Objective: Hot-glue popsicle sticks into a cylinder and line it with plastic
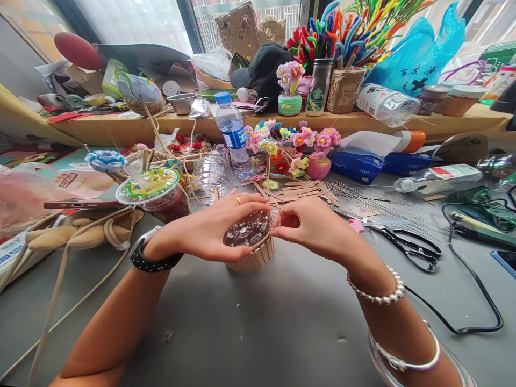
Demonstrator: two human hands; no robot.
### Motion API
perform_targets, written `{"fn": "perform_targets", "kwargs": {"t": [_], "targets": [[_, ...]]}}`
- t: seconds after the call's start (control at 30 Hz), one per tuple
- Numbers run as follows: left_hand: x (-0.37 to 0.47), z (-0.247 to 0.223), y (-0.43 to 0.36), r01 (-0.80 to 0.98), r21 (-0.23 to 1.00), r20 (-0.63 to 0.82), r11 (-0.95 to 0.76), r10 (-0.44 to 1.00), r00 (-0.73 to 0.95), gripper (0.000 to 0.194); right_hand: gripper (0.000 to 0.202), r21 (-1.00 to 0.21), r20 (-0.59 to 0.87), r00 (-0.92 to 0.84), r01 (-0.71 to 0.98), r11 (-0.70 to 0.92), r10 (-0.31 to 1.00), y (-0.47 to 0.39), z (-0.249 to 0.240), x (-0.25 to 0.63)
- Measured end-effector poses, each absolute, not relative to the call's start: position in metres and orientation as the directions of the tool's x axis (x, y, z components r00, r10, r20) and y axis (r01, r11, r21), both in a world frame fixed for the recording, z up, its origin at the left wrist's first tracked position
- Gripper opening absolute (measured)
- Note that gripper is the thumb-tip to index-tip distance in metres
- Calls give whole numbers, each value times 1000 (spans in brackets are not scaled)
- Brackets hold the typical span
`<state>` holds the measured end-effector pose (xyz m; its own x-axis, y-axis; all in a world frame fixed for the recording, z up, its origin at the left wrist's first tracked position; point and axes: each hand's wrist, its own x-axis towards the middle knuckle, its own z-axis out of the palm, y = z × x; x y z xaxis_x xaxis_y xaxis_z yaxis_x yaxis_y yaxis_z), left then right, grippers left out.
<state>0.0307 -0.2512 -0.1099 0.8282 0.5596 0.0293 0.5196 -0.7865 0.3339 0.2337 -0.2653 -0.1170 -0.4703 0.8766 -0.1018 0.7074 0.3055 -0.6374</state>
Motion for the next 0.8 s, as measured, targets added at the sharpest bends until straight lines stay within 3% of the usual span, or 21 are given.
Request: {"fn": "perform_targets", "kwargs": {"t": [0.47,0.8], "targets": [[30,-110,-251,512,309,32,-802,547,837,57,29,-691,-157,-447,687,226,881,-262,-116,239],[31,-110,-251,519,319,13,-793,551,834,57,22,-713,-92,-434,657,245,896,-258,-120,240]]}}
